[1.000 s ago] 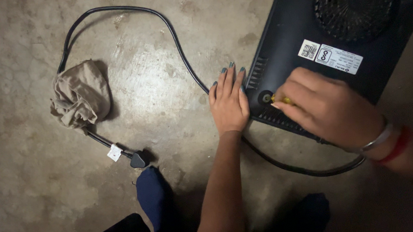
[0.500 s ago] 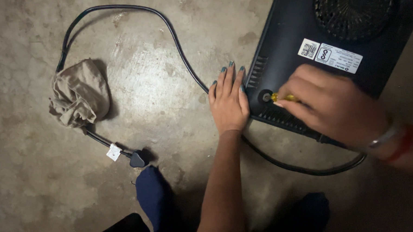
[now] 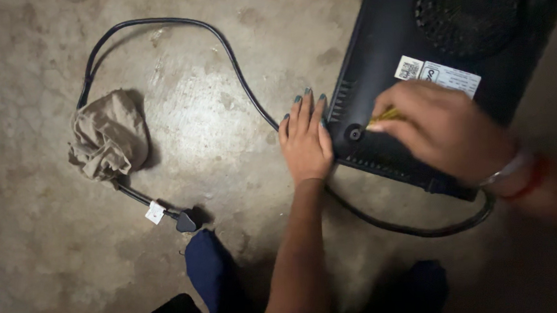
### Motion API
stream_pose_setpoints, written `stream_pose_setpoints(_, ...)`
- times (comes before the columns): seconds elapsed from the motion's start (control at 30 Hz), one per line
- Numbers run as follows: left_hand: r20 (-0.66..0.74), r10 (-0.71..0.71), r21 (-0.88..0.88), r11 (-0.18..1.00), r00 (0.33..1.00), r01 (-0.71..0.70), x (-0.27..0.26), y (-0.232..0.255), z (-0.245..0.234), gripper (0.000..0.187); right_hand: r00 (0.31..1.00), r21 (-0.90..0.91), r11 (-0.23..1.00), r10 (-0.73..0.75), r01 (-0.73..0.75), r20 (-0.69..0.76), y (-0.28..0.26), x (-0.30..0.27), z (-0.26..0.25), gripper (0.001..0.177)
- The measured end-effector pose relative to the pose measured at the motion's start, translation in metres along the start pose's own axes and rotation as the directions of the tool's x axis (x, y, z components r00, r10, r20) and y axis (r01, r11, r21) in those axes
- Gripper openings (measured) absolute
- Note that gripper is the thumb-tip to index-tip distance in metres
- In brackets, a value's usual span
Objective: The person uses a screwdriver to remove screws from the bottom of a portable induction cooktop. They flip the device over, remove additional screws, and finally open the casing to reveal the internal components.
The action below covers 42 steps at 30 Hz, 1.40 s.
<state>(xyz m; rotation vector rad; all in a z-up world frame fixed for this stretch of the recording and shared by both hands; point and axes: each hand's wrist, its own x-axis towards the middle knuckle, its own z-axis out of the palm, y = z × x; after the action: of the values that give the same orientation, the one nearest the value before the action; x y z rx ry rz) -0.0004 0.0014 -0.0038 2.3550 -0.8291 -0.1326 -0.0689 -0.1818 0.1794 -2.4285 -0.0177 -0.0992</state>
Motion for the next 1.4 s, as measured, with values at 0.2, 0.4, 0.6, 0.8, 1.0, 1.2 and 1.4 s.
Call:
stream_pose_setpoints(0.2, 0.008, 0.016, 0.006, 1.0, 1.0, -0.016, 0.001, -0.004, 0.003, 0.051, 0.866, -0.21, 0.894, 0.288, -0.396, -0.409, 0.112, -0.109, -0.024, 0.028)
stream_pose_setpoints(0.4, -0.018, 0.043, 0.043, 0.998, 0.999, -0.043, 0.001, -0.004, 0.007, 0.049, 0.316, 0.256, 0.508, 0.782, -0.823, -0.537, 0.231, -0.289, 0.021, 0.035)
stream_pose_setpoints(0.6, -0.026, 0.069, 0.046, 0.997, 0.997, -0.067, -0.002, -0.005, 0.005, 0.049, 0.236, -0.028, 0.255, 0.842, -0.967, -0.485, 0.225, -0.335, 0.054, 0.034)
stream_pose_setpoints(0.8, 0.031, 0.079, 0.047, 0.996, 0.996, -0.08, -0.003, -0.011, 0.007, 0.047, 0.276, -0.107, 0.273, 0.716, -0.956, -0.641, 0.2, -0.305, 0.054, 0.027)
stream_pose_setpoints(1.0, 0.089, -0.105, 0.033, 0.994, 0.99, 0.103, -0.042, -0.034, -0.022, 0.054, 0.447, 0.028, 0.559, 0.692, -0.829, -0.567, 0.19, -0.254, 0.071, 0.026)
stream_pose_setpoints(1.2, -0.018, -0.291, 0.042, 0.956, 0.956, 0.292, -0.059, -0.025, -0.027, 0.06, 0.28, 0.564, 0.45, 0.888, -0.692, -0.365, 0.218, -0.241, 0.093, 0.028)
stream_pose_setpoints(1.4, 0.225, -0.207, -0.454, 0.843, 0.952, 0.29, -0.022, 0.015, -0.011, 0.056, 0.049, 0.688, 0.069, 0.998, -0.723, -0.049, 0.182, -0.211, 0.065, 0.063)
